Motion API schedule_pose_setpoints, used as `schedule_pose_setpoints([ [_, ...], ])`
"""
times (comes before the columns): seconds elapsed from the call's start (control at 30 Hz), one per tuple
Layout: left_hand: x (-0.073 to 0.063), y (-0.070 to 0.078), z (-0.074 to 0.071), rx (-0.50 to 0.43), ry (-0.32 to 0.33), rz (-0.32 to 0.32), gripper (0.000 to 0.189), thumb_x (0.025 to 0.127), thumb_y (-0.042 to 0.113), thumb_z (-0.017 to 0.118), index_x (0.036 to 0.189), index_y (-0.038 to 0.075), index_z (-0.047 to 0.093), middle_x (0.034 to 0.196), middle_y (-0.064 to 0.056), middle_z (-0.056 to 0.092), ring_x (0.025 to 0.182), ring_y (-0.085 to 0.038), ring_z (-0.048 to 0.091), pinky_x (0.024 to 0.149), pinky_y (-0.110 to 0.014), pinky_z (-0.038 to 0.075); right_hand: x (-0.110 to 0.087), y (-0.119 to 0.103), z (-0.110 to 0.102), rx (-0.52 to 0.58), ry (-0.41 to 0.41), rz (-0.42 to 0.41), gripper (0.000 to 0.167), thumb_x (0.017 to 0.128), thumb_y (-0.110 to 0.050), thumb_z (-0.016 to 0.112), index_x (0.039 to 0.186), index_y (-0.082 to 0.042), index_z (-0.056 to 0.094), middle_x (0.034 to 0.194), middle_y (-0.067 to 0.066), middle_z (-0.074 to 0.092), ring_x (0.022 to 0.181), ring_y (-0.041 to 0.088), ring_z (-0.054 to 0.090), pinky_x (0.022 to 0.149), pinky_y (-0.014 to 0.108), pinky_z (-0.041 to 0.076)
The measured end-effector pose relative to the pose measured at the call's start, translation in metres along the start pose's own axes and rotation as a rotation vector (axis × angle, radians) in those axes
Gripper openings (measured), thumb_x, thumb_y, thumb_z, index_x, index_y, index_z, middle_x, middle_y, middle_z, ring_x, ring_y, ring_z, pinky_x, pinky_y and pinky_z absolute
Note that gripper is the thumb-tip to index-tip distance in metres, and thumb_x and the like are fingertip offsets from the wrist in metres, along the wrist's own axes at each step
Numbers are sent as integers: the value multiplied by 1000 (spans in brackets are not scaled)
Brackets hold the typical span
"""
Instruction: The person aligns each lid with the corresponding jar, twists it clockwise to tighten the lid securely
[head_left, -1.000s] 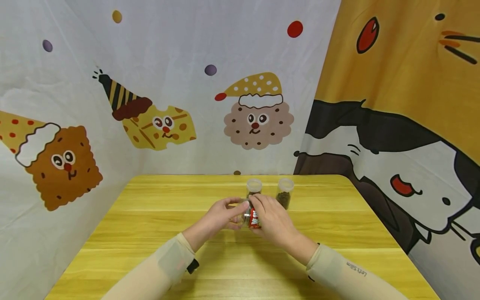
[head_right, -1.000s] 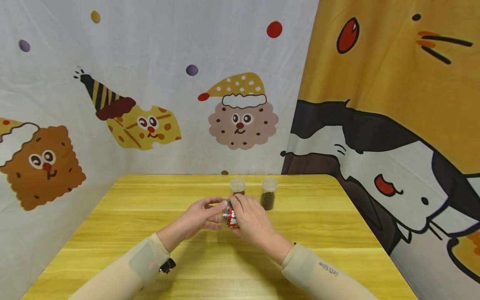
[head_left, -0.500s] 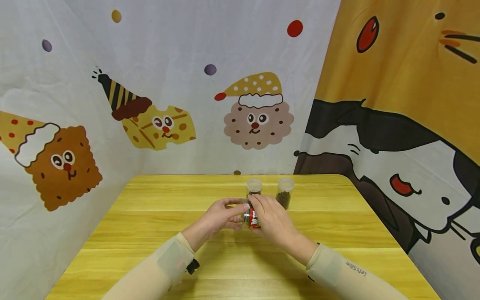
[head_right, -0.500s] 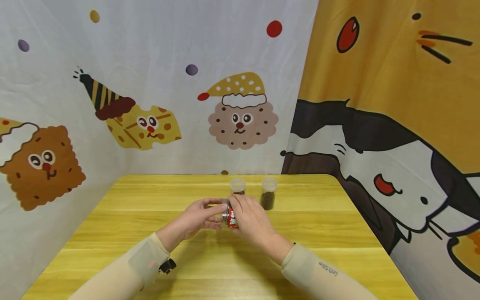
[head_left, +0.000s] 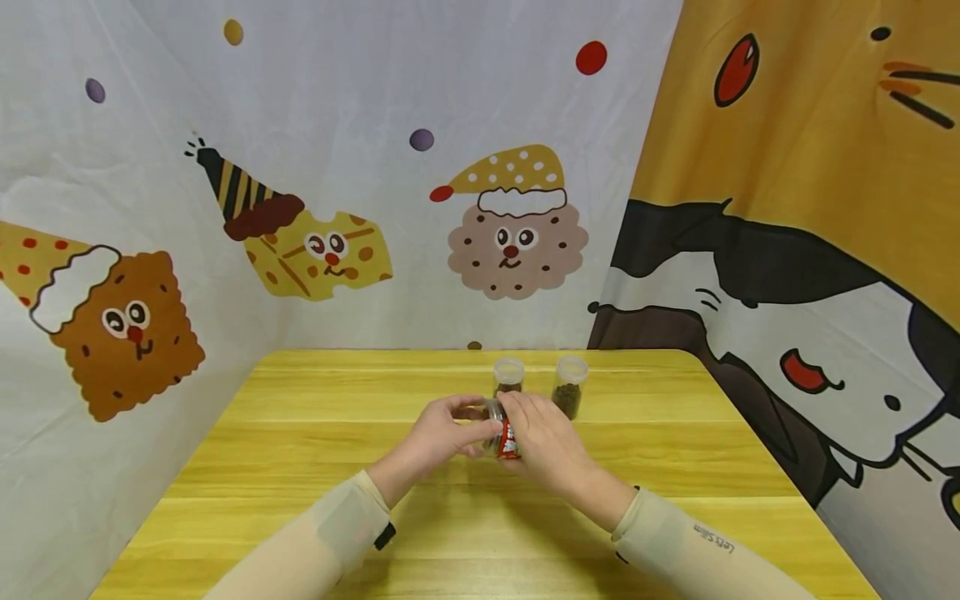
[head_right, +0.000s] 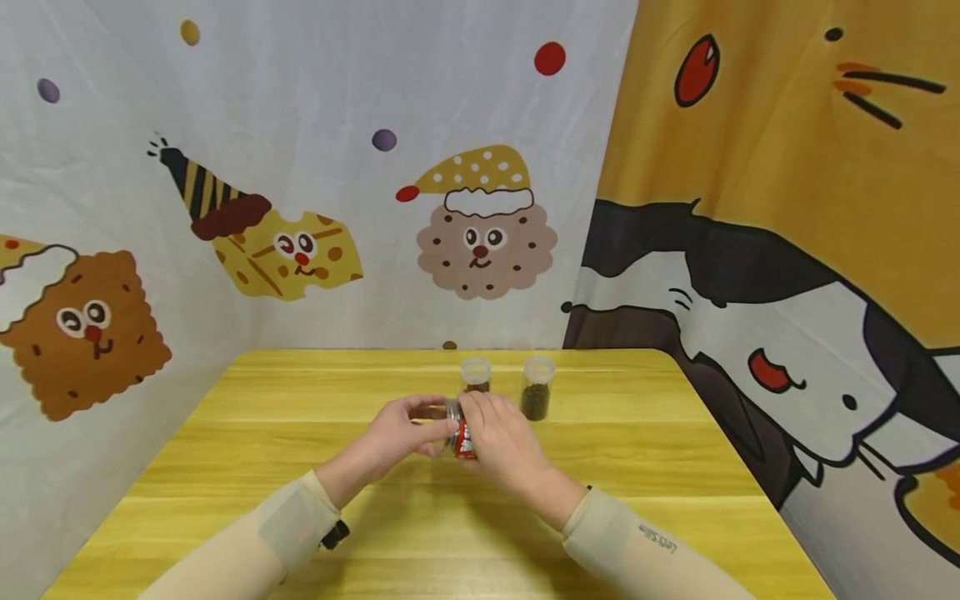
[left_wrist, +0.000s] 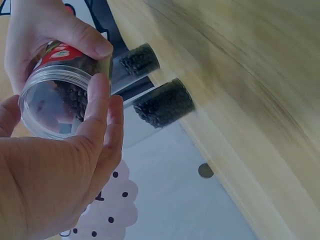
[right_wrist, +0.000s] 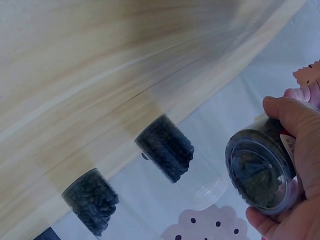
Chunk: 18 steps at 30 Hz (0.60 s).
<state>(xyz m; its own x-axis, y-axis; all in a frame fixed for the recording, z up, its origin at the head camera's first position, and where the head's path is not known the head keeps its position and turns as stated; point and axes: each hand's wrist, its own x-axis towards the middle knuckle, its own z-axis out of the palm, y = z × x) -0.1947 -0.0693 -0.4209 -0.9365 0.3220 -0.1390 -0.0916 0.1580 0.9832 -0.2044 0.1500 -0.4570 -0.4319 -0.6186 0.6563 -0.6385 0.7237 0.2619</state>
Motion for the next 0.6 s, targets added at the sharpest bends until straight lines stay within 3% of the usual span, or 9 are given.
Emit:
schedule_pose_setpoints([
  [0.23, 0, 1, 0, 18, -24, 27, 82, 95, 46, 82, 158, 6, 48, 149, -22, 58, 109, -23, 72, 91, -44, 65, 2, 1, -1, 15, -7, 14, 99, 63, -41, 102, 141, 0, 57, 127, 12, 71, 113, 30, 70, 102, 43, 59],
  [0.6, 2, -2, 1, 45, 2, 62, 79, 92, 37, 87, 155, 6, 52, 149, -19, 61, 110, -23, 72, 89, -46, 64, 2, 0, -1, 14, 13, 1, 95, 63, -39, 101, 138, 1, 58, 126, 13, 70, 111, 31, 70, 101, 44, 60],
])
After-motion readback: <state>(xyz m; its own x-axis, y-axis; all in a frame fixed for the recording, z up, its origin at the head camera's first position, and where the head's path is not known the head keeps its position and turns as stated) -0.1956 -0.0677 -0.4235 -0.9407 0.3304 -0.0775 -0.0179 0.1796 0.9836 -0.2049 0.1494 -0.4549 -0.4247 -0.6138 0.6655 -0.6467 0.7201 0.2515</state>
